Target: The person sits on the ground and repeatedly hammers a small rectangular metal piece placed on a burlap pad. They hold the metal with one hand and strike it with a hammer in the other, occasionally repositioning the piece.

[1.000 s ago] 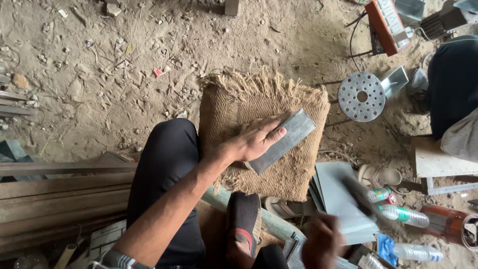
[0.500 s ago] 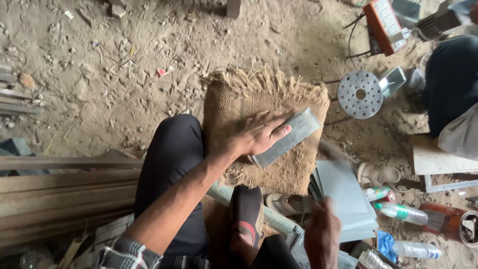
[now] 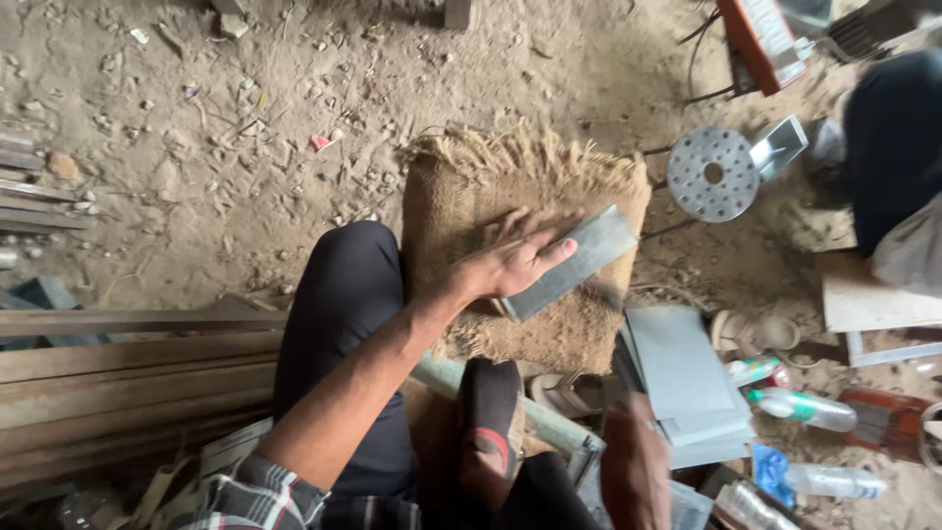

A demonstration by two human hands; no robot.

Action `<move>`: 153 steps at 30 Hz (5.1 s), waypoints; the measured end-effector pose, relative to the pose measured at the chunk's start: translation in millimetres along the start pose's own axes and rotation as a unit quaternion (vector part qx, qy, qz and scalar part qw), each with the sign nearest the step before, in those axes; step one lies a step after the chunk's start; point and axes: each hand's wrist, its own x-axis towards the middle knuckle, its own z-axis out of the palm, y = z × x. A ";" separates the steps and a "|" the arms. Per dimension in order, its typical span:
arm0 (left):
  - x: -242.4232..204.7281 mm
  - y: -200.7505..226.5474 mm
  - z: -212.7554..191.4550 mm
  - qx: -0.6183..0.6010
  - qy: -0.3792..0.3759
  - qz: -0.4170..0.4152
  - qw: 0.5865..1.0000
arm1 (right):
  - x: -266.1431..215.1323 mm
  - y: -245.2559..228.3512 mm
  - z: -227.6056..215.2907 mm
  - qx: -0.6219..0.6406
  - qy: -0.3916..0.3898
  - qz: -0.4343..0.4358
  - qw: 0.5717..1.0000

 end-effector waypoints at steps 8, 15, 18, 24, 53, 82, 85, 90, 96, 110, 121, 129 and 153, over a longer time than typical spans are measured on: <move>7.5 11.4 -9.7 0.077 -0.056 -0.020 0.995 | 17.6 -4.9 -47.2 0.232 0.197 0.081 0.949; 3.6 8.0 -2.5 0.031 -0.109 -0.072 0.991 | -39.6 4.8 5.0 0.200 0.068 0.156 0.965; 12.7 18.4 -15.3 0.051 -0.093 -0.086 0.991 | -18.5 28.0 26.8 0.224 0.070 0.160 0.959; 8.1 48.9 -7.0 0.014 -0.078 -0.022 0.997 | -58.6 29.9 31.3 0.265 0.090 0.229 0.932; 47.6 37.4 -8.2 -0.112 0.364 0.236 0.894 | 58.4 -67.9 -76.9 0.074 -0.032 0.074 0.994; -5.0 63.9 -67.1 -0.079 0.154 0.123 0.977 | 20.5 -62.6 -51.5 0.111 0.103 0.080 0.985; -25.4 67.2 -70.8 -0.042 -0.022 -0.114 0.992 | 38.1 -74.8 -63.5 0.071 0.028 0.135 0.988; -42.7 70.4 -43.5 0.155 0.145 -0.025 0.977 | 63.8 -78.0 -68.3 0.053 -0.007 -0.037 0.998; -39.8 56.5 -29.6 0.192 0.199 -0.028 0.961 | 67.9 -53.4 -70.0 0.267 0.158 0.035 0.950; -33.3 61.8 -36.5 0.192 0.165 -0.060 0.965 | 124.0 -140.2 -56.1 0.084 -0.102 0.022 0.991; -34.3 56.2 -26.1 0.141 0.186 -0.097 0.967 | 97.6 -144.9 -78.1 0.187 0.117 -0.011 0.975; -36.1 51.2 -49.0 -0.006 0.206 -0.074 0.976 | 67.2 -125.2 -60.6 0.151 0.045 -0.012 0.987; -16.8 13.8 -69.6 -0.268 0.035 0.171 0.948 | 77.4 -106.6 -33.5 0.165 0.066 -0.033 0.983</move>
